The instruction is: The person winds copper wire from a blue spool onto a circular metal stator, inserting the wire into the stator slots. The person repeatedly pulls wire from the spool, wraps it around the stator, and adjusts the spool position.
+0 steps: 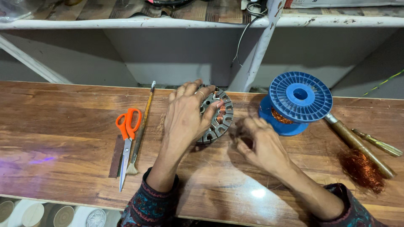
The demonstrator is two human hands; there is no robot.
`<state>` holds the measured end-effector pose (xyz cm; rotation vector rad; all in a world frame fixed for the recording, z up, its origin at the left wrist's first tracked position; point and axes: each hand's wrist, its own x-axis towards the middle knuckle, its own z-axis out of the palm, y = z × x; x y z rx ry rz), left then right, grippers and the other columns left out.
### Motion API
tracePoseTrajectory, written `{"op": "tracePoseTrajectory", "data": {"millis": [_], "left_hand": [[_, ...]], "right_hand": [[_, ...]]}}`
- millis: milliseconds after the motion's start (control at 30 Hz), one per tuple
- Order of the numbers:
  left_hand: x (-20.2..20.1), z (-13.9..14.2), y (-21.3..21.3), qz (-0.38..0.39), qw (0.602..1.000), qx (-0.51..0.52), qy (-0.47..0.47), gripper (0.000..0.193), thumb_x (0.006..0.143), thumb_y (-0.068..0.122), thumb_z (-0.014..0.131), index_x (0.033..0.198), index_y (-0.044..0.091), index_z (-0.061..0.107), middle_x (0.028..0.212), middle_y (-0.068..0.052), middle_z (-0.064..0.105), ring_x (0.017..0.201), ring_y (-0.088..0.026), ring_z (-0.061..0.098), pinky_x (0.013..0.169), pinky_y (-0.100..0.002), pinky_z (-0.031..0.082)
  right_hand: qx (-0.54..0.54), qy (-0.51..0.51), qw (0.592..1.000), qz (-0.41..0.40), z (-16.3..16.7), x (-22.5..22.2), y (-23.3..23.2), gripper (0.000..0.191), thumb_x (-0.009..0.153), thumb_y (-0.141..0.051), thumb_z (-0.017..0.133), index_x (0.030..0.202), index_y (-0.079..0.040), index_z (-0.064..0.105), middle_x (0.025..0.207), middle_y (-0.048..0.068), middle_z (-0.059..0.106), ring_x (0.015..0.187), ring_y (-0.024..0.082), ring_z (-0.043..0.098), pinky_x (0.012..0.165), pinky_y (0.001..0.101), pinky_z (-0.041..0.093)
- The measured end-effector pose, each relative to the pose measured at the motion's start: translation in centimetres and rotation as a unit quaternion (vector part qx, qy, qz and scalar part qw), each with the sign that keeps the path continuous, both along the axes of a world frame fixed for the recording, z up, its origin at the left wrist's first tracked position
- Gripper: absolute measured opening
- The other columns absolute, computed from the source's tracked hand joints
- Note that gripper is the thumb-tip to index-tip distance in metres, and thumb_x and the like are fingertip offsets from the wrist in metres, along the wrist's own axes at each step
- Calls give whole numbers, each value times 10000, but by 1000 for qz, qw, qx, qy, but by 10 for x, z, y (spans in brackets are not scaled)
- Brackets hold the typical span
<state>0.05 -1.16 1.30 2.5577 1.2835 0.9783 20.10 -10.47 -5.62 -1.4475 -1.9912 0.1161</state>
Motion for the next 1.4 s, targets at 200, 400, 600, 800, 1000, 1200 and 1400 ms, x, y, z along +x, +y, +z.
{"op": "tracePoseTrajectory", "data": {"millis": [200, 400, 600, 800, 1000, 1200, 1400], "left_hand": [[0, -1, 0, 0, 1000, 4, 5, 473, 909, 412, 689, 1232, 69, 727, 1345, -220, 635, 1268, -384, 560, 1047, -524, 406], [1, -4, 4, 3, 1000, 6, 23, 478, 920, 435, 672, 1219, 67, 729, 1331, -225, 629, 1258, -383, 552, 1038, -531, 389], [-1, -5, 3, -4, 1000, 15, 13, 472, 921, 420, 667, 1239, 75, 724, 1344, -222, 630, 1268, -386, 551, 1050, -521, 393], [0, -2, 2, 2, 1000, 12, 10, 468, 922, 434, 677, 1225, 81, 730, 1339, -223, 631, 1270, -393, 543, 1042, -528, 394], [0, -2, 1, 2, 1000, 12, 10, 470, 928, 430, 675, 1239, 81, 726, 1342, -219, 636, 1280, -388, 550, 1050, -523, 398], [-2, -3, 3, 5, 1000, 13, 4, 462, 917, 441, 692, 1224, 99, 737, 1332, -217, 641, 1279, -394, 552, 1056, -526, 395], [1, -5, 5, 4, 1000, 9, 20, 466, 925, 432, 697, 1234, 84, 725, 1331, -220, 634, 1277, -383, 552, 1045, -538, 385]], "right_hand": [[-205, 240, 938, 139, 5, -9, -8, 236, 918, -93, 653, 1143, -34, 610, 1045, 37, 766, 947, 146, 748, 789, 345, 630], [-261, 355, 884, 154, -9, -26, -16, 287, 948, -64, 643, 1231, -39, 685, 789, 51, 741, 627, 114, 661, 521, 302, 526], [-57, 213, 959, 181, -16, -2, -12, 314, 900, -5, 571, 1124, -36, 789, 645, 19, 650, 457, 97, 519, 407, 295, 408], [-8, 312, 936, 160, -46, 14, -10, 195, 936, -54, 605, 956, -68, 799, 611, 0, 675, 421, 43, 522, 327, 245, 417], [-100, 120, 987, 19, -37, 43, 8, 81, 804, -77, 691, 786, -89, 769, 737, 4, 762, 571, 74, 705, 514, 293, 599], [-285, -44, 955, -64, -17, 9, 2, 137, 905, -218, 729, 867, -86, 726, 717, 104, 744, 568, 185, 690, 579, 322, 561], [-193, 266, 940, 89, 4, 1, 0, 217, 947, -96, 645, 1160, -78, 681, 1019, 60, 801, 846, 128, 776, 759, 291, 674]]}}
